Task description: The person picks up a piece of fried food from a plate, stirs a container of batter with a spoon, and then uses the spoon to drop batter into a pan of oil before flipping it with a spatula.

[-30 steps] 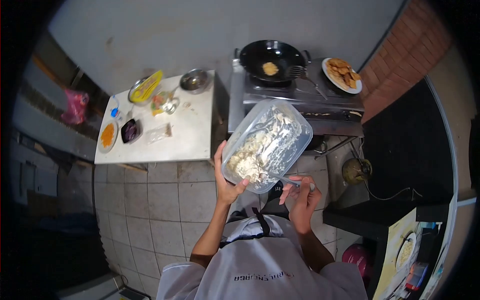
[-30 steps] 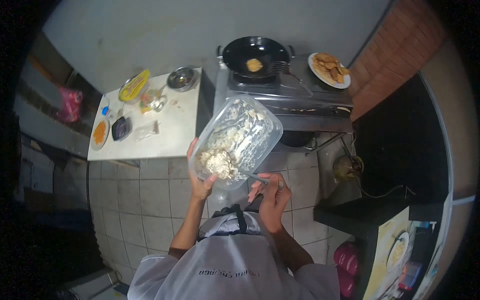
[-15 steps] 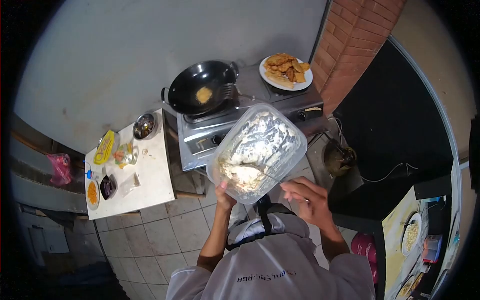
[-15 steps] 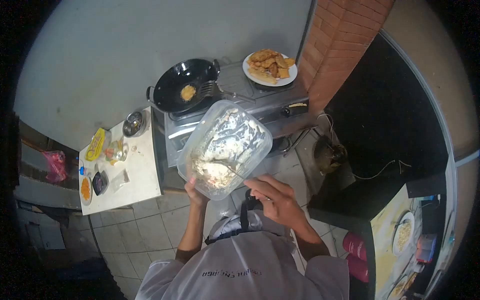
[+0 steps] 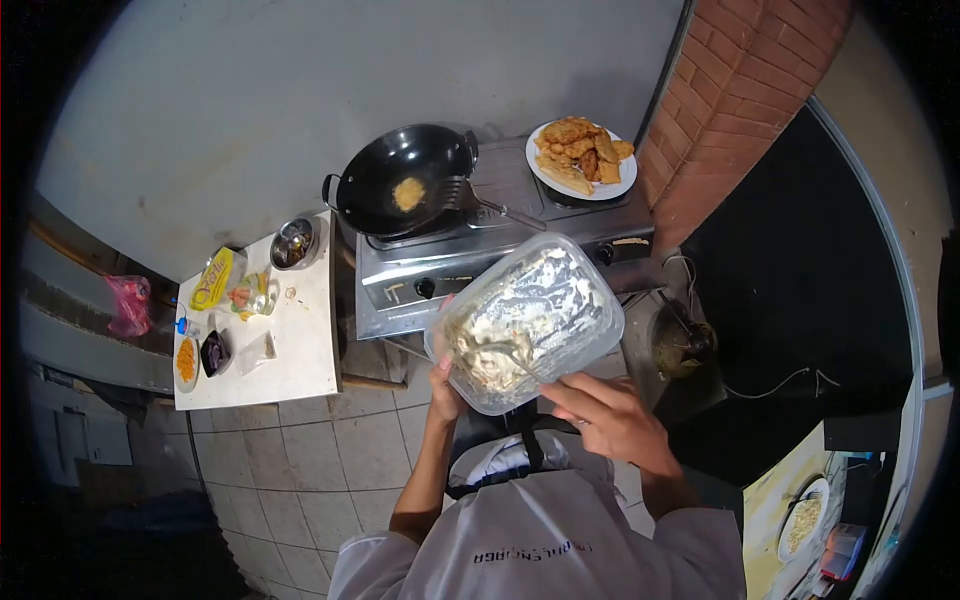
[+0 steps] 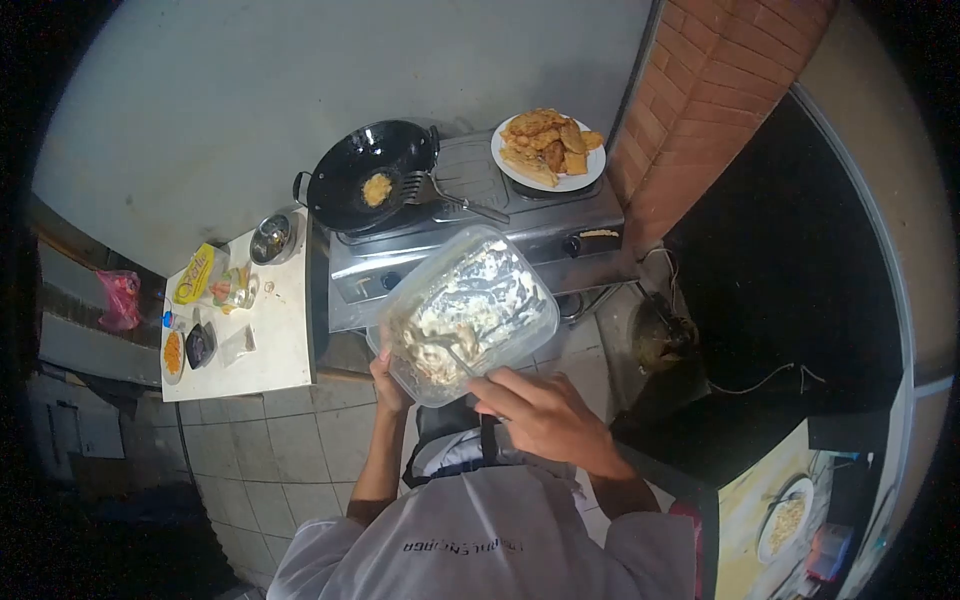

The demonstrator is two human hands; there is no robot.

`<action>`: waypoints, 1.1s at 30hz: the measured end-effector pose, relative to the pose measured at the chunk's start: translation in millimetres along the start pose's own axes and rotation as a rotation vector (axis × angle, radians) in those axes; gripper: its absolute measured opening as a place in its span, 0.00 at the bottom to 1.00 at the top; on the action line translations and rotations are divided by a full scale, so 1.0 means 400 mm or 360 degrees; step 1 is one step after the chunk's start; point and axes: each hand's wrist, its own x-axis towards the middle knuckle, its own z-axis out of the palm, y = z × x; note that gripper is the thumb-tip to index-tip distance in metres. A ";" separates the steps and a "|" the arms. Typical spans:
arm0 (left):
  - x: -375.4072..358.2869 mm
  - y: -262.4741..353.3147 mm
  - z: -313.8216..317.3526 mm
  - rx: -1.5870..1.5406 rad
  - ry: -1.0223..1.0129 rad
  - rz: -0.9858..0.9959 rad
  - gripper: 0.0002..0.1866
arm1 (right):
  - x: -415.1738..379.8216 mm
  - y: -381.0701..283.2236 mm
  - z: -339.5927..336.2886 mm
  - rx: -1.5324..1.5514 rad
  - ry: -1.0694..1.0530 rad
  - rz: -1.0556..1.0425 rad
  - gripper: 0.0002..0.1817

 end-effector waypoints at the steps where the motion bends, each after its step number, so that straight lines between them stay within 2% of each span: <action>1: -0.002 -0.005 -0.008 -0.0056 -0.0042 -0.0029 0.42 | -0.002 0.012 -0.010 0.0020 0.0034 0.0026 0.19; 6: -0.001 -0.035 -0.035 -0.0052 -0.0176 -0.0156 0.42 | 0.022 0.037 -0.029 0.0055 0.0234 0.0192 0.17; 9: 0.011 -0.031 -0.038 0.0028 -0.0153 -0.0215 0.42 | 0.043 0.049 0.018 0.0198 0.0132 0.0060 0.19; 10: 0.014 -0.025 -0.028 0.0002 -0.0160 -0.0134 0.42 | 0.036 0.040 0.020 0.0197 0.0139 0.0058 0.19; 12: 0.020 -0.033 -0.028 -0.0019 -0.0160 -0.0053 0.42 | 0.019 0.035 0.026 0.0022 -0.0051 -0.0020 0.19; 16: 0.041 -0.052 -0.060 0.0000 -0.0162 -0.0049 0.43 | -0.017 0.041 -0.009 -0.0077 -0.0081 -0.0016 0.19; 18: 0.035 -0.056 -0.065 -0.0008 -0.0167 -0.0100 0.43 | -0.033 0.029 -0.041 -0.0095 -0.0020 0.0007 0.20; 20: 0.041 -0.053 -0.058 -0.0020 -0.0158 -0.0089 0.43 | -0.044 0.019 -0.071 0.0086 0.0190 0.0182 0.23; 21: 0.043 -0.051 -0.061 -0.0020 -0.0178 -0.0096 0.43 | -0.050 0.022 -0.076 0.0013 0.0297 0.0174 0.24; 23: 0.046 -0.042 -0.067 -0.0200 -0.0223 -0.0324 0.44 | -0.065 0.027 -0.081 -0.0076 0.0390 0.0255 0.24; 26: 0.057 -0.041 -0.072 -0.0202 -0.0307 -0.0306 0.44 | -0.069 0.030 -0.082 -0.0188 0.0505 0.0350 0.24; 30: 0.057 -0.027 -0.062 -0.0221 -0.0298 -0.0368 0.45 | -0.081 0.047 -0.045 -0.0118 0.0598 0.0358 0.18; 32: 0.055 -0.020 -0.051 0.0088 -0.0176 -0.0291 0.49 | -0.082 0.045 -0.018 -0.0081 0.0603 0.0368 0.15; 33: 0.060 -0.022 -0.053 0.0090 -0.0179 -0.0285 0.49 | -0.081 0.039 0.001 0.0009 0.0617 0.0443 0.13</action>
